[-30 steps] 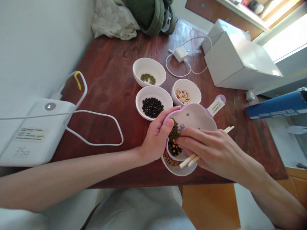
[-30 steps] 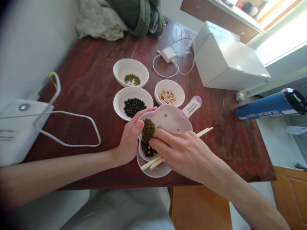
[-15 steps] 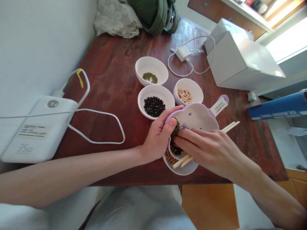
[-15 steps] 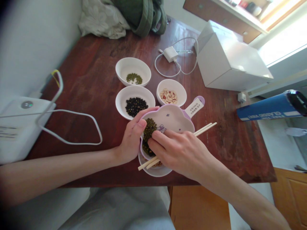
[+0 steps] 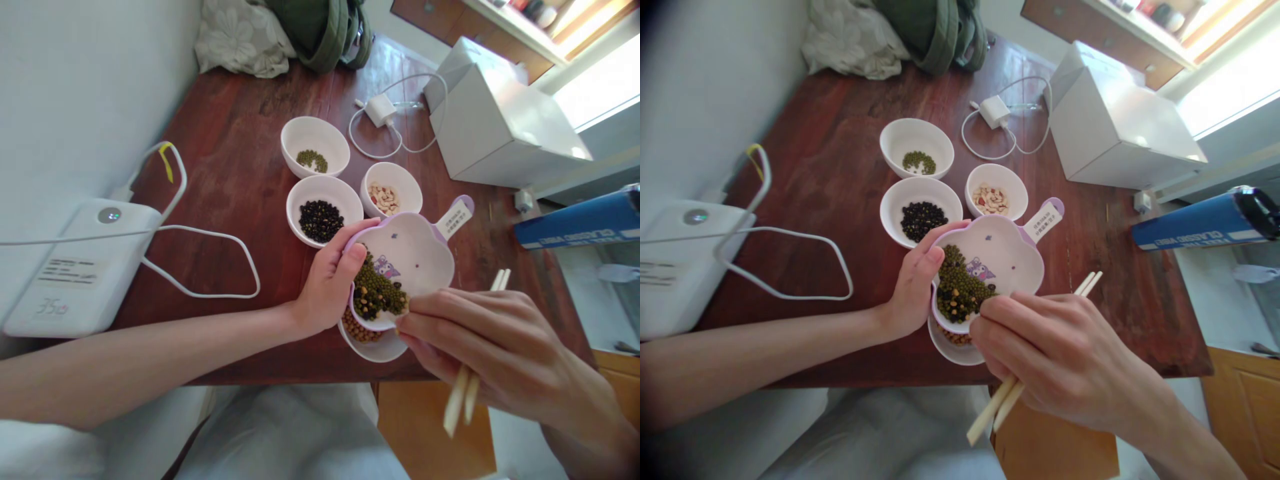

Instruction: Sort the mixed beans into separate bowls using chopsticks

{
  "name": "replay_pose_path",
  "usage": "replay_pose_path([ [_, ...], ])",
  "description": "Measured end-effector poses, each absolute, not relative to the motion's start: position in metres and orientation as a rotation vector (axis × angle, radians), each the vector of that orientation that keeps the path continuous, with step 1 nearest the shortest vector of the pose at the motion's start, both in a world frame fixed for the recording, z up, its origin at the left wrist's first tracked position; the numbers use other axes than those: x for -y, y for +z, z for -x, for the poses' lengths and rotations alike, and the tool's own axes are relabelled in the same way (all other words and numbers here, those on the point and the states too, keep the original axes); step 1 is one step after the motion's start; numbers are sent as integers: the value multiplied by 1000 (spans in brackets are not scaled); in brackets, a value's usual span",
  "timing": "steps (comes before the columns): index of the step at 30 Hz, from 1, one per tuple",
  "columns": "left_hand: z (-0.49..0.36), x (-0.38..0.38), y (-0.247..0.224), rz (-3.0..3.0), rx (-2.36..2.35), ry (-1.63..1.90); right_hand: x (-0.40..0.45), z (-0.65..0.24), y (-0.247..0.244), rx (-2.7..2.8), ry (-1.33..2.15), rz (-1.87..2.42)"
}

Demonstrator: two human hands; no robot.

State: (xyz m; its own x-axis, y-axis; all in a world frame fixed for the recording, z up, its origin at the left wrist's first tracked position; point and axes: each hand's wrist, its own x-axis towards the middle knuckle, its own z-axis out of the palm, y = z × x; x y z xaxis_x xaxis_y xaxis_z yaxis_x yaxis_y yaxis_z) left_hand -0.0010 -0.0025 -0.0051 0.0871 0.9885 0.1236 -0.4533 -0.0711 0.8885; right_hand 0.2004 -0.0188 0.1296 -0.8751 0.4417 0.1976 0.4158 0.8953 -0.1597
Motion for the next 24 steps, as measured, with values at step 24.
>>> replay_pose_path([
  [24, 2, 2, -4, -1006, -755, 1385, 8, -194, 112, 3014, 308, 862],
])
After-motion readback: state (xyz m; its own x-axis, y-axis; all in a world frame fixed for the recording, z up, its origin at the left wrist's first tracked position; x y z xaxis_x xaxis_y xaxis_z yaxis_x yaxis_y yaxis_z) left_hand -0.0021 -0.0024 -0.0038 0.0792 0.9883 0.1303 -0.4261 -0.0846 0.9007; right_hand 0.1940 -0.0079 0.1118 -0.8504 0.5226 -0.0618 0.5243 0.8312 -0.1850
